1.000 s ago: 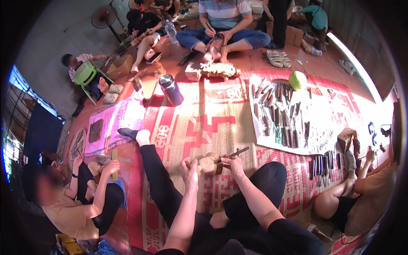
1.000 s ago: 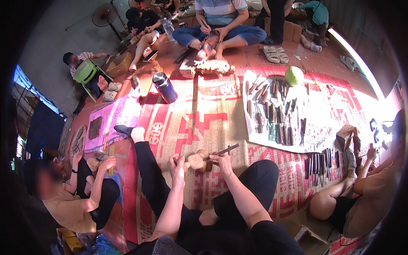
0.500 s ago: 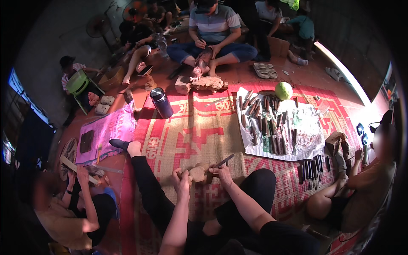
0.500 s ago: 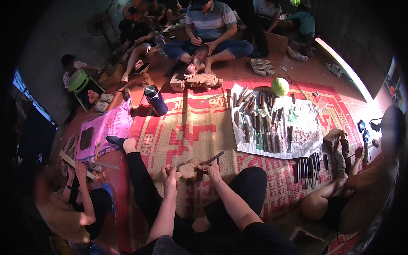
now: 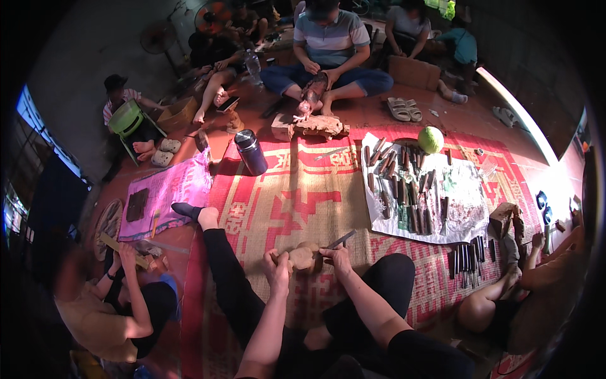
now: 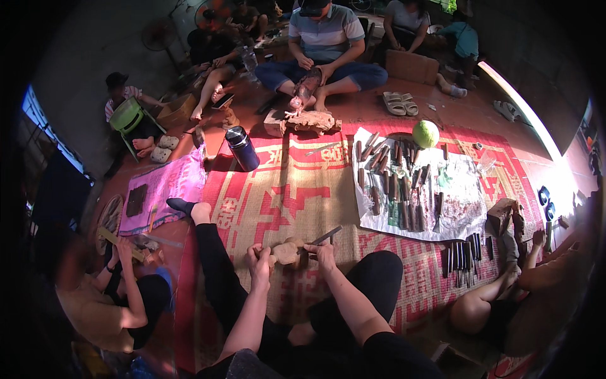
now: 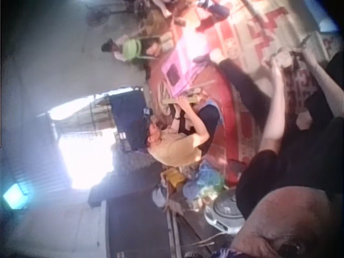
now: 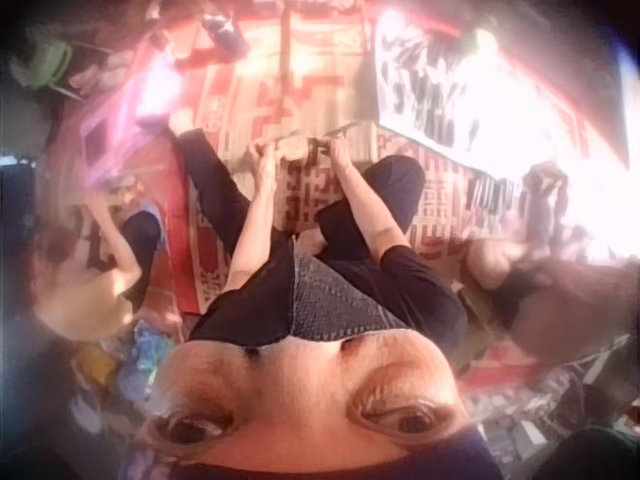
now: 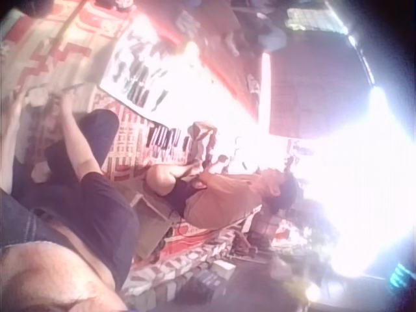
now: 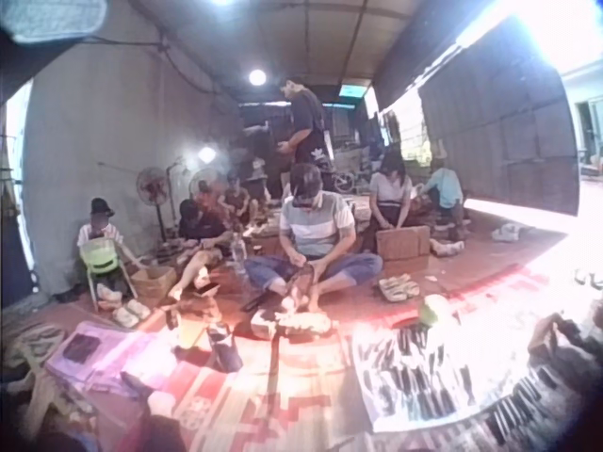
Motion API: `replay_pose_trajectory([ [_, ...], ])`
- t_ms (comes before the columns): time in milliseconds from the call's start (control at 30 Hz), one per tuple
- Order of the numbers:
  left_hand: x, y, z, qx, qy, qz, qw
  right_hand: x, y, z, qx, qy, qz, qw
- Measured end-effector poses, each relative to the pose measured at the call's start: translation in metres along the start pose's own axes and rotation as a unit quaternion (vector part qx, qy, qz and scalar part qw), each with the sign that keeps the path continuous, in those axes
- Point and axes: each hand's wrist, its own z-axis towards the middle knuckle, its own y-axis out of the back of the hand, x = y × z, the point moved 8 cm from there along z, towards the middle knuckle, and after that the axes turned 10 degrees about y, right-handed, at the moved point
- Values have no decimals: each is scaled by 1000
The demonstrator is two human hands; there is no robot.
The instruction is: The person sits on a mat and carves a small piece of wood using a knife. They hold the wood in their left hand and use the knife in their right hand to shape the object, occasionally rotating it to access different sides.
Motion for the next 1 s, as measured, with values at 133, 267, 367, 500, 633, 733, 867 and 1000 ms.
replay_pose_trajectory([
  [133,23,5,17,-41,-57,79,994,-8,9,5,-5,1,20,1000],
  [267,14,4,8,-61,-57,112,990,-9,6,1,5,-15,14,1000],
  [367,21,6,14,-45,-46,86,994,1,-1,-1,8,-7,-4,1000],
  [500,16,-2,11,-58,-83,134,986,-4,12,8,-1,-6,46,999],
  [633,23,4,11,-59,-74,118,989,3,4,-5,-18,10,59,998],
  [733,15,2,10,-66,-85,156,982,4,4,0,-34,-4,25,999],
  [867,22,-6,13,-51,-88,134,986,-1,9,8,-27,18,25,999],
  [1000,7,-5,4,-62,-122,158,978,-4,13,4,-51,9,30,998],
])
